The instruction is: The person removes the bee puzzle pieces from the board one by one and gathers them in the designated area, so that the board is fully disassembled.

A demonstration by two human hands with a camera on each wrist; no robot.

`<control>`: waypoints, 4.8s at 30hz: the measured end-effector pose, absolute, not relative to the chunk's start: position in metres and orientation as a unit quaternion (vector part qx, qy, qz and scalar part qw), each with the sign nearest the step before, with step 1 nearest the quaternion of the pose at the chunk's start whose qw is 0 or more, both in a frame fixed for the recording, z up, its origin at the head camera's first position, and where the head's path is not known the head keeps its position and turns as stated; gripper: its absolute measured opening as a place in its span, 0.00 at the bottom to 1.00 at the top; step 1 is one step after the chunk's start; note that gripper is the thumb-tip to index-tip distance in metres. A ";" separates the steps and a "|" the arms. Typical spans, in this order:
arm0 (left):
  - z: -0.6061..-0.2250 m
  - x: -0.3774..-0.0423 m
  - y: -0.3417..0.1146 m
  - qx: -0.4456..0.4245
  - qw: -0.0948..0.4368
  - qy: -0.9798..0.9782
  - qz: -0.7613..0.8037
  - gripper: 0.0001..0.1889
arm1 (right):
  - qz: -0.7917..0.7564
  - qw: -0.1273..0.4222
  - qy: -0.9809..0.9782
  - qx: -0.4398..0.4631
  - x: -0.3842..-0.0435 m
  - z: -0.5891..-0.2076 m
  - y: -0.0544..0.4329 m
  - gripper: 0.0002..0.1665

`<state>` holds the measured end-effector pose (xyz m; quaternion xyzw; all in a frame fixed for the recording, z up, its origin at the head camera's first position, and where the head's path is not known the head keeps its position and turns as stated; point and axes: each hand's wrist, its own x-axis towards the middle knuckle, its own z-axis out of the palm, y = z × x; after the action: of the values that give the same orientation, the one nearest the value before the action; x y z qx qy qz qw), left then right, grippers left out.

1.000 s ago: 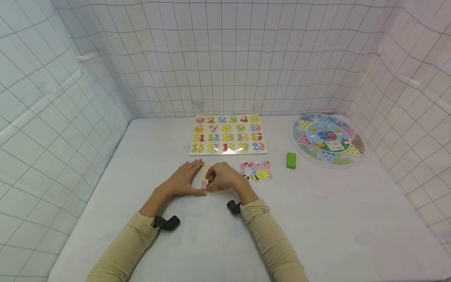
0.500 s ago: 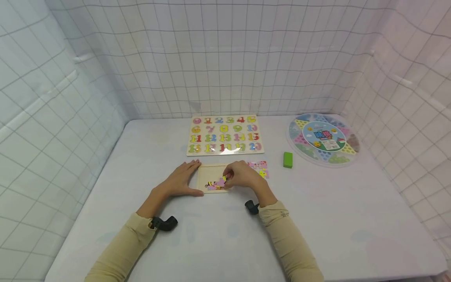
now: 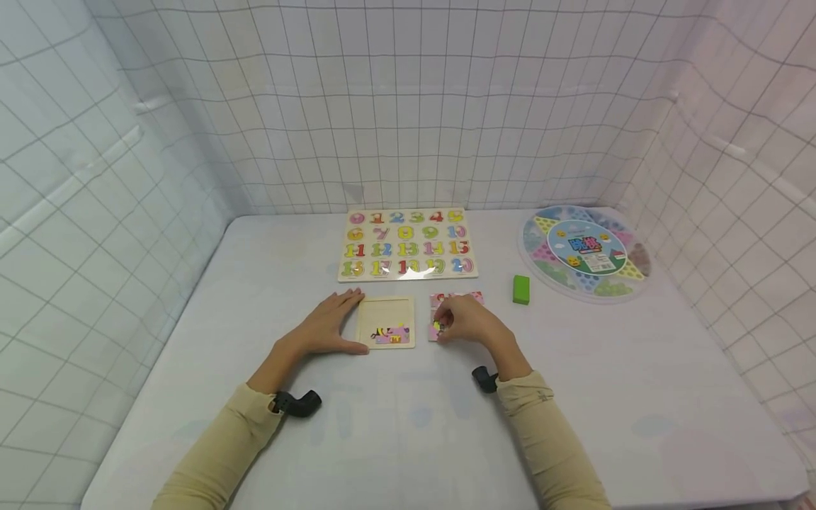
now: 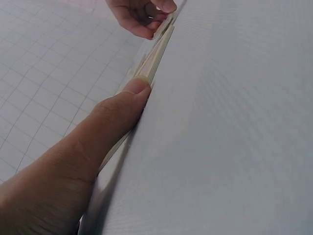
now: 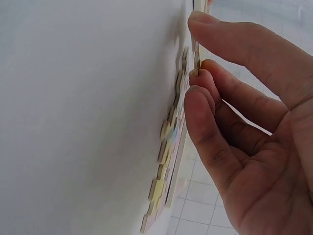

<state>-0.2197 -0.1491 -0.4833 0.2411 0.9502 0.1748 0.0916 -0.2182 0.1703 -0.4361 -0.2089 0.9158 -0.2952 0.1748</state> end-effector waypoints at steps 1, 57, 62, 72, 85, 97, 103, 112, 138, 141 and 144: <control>-0.483 -0.220 -0.149 0.241 0.092 0.950 0.175 0.62 | -0.293 0.176 0.916 -0.210 -0.218 -0.436 0.172 0.16; -0.488 -0.222 -0.149 0.246 0.082 0.947 0.190 0.62 | -0.278 0.177 0.921 -0.206 -0.216 -0.438 0.175 0.18; -0.488 -0.221 -0.149 0.244 0.085 0.948 0.187 0.62 | -0.286 0.179 0.919 -0.203 -0.218 -0.439 0.176 0.19; -0.482 -0.220 -0.150 0.245 0.083 0.949 0.181 0.61 | -0.289 0.180 0.911 -0.233 -0.224 -0.432 0.141 0.23; -0.483 -0.221 -0.149 0.248 0.085 0.946 0.190 0.62 | -0.311 0.200 0.894 -0.254 -0.228 -0.437 0.098 0.23; -0.483 -0.222 -0.148 0.252 0.082 0.945 0.192 0.61 | -0.283 0.205 0.898 -0.268 -0.232 -0.442 0.084 0.21; -0.484 -0.220 -0.147 0.253 0.087 0.943 0.197 0.61 | -0.281 0.207 0.899 -0.264 -0.229 -0.444 0.084 0.17; -0.487 -0.219 -0.147 0.254 0.085 0.944 0.191 0.62 | -0.273 0.209 0.896 -0.281 -0.227 -0.442 0.083 0.14; -0.486 -0.223 -0.150 0.252 0.080 0.948 0.179 0.62 | -0.290 0.209 0.887 -0.292 -0.229 -0.441 0.084 0.13; -0.486 -0.223 -0.150 0.250 0.083 0.948 0.178 0.62 | -0.293 0.215 0.885 -0.290 -0.229 -0.440 0.084 0.13; -0.486 -0.222 -0.150 0.249 0.085 0.948 0.178 0.62 | -0.292 0.217 0.886 -0.287 -0.229 -0.440 0.084 0.12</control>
<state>-0.2225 -0.1495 -0.4863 0.2486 0.9484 0.1776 0.0851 -0.2287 0.0842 -0.4398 -0.2866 0.8865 -0.2917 0.2166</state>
